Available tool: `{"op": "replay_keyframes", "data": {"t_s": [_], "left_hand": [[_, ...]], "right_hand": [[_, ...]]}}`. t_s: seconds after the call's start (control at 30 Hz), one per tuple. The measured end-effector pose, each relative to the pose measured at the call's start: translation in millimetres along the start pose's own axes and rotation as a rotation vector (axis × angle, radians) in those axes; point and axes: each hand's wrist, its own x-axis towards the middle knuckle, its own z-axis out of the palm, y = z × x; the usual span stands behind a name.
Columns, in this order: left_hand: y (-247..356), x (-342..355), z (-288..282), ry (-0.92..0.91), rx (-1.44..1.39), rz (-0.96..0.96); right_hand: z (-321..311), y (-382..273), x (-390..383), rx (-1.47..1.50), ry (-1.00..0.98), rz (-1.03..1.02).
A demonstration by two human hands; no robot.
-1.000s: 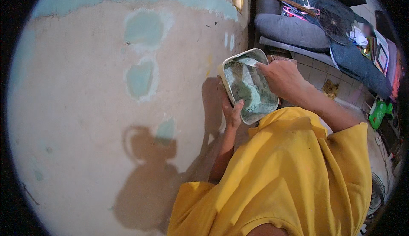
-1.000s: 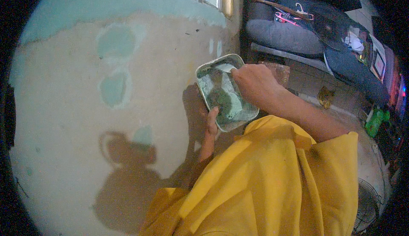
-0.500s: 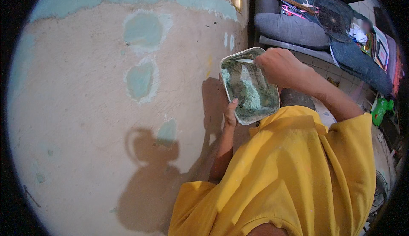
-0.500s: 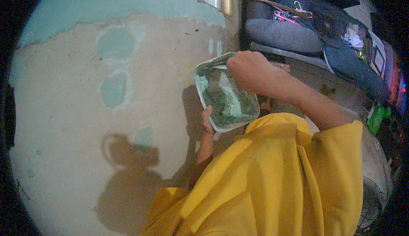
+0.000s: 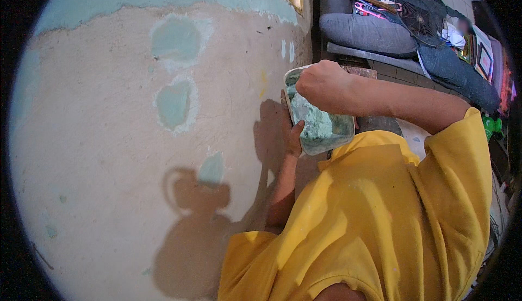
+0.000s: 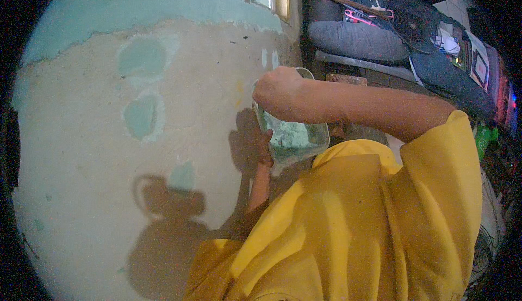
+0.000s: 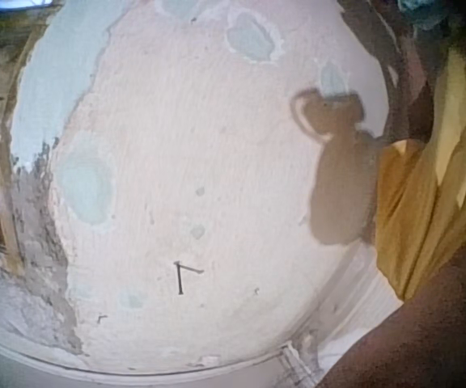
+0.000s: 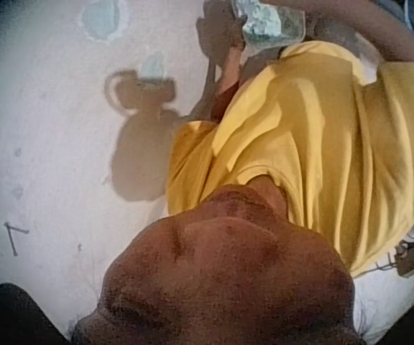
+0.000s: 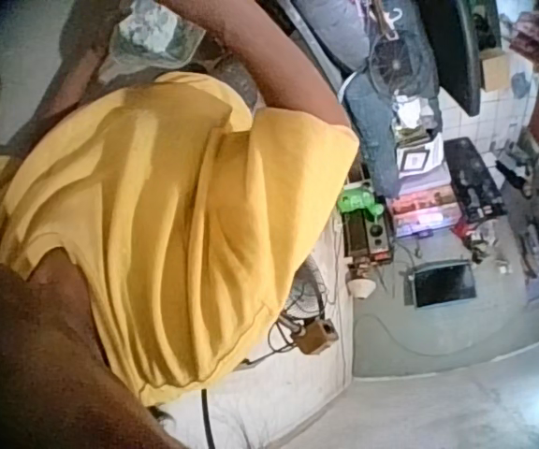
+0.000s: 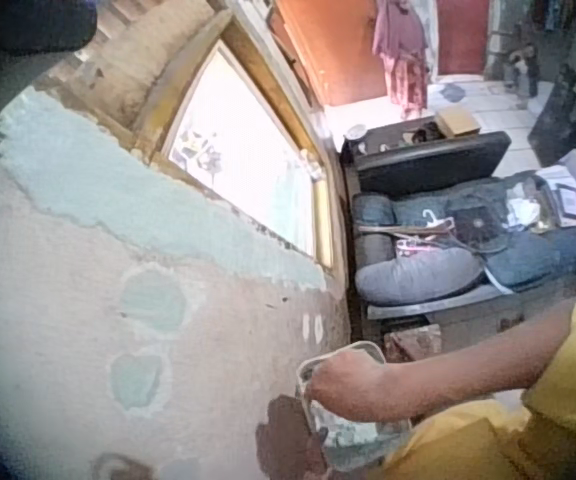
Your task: The person uses a putty knife to scoop light green plaster from a container and applies it to a wall, smoothing the surface over existing patches. The person repeatedly scoops material and spreads it across the wall area near a window frame.
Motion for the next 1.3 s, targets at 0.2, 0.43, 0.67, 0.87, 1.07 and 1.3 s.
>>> {"op": "replay_keyframes", "data": {"t_s": [0.2,0.43,0.67,0.87,1.07,1.3], "left_hand": [[-7.0,-7.5,-6.1,0.025,-0.208,-0.111],[28.9,-6.7,10.9,-0.003,0.323,0.074],[-30.3,-1.4,-11.7,0.054,-0.040,0.053],[-87.4,-1.1,-38.5,0.056,-0.114,0.067],[30.9,4.2,13.3,-0.121,0.067,0.217],[-14.6,7.6,-18.7,-0.145,-0.001,-0.151]], "right_hand": [[-5.7,13.2,-7.4,0.025,0.104,0.152],[0.6,-7.7,1.7,-0.028,0.144,0.045],[-6.3,-3.0,-16.1,0.046,0.058,0.042],[-45.2,35.5,-1.2,0.100,-0.206,0.247],[-45.5,65.0,14.5,0.047,-0.302,0.199],[-55.2,49.3,30.0,0.067,-0.298,0.109]]}}
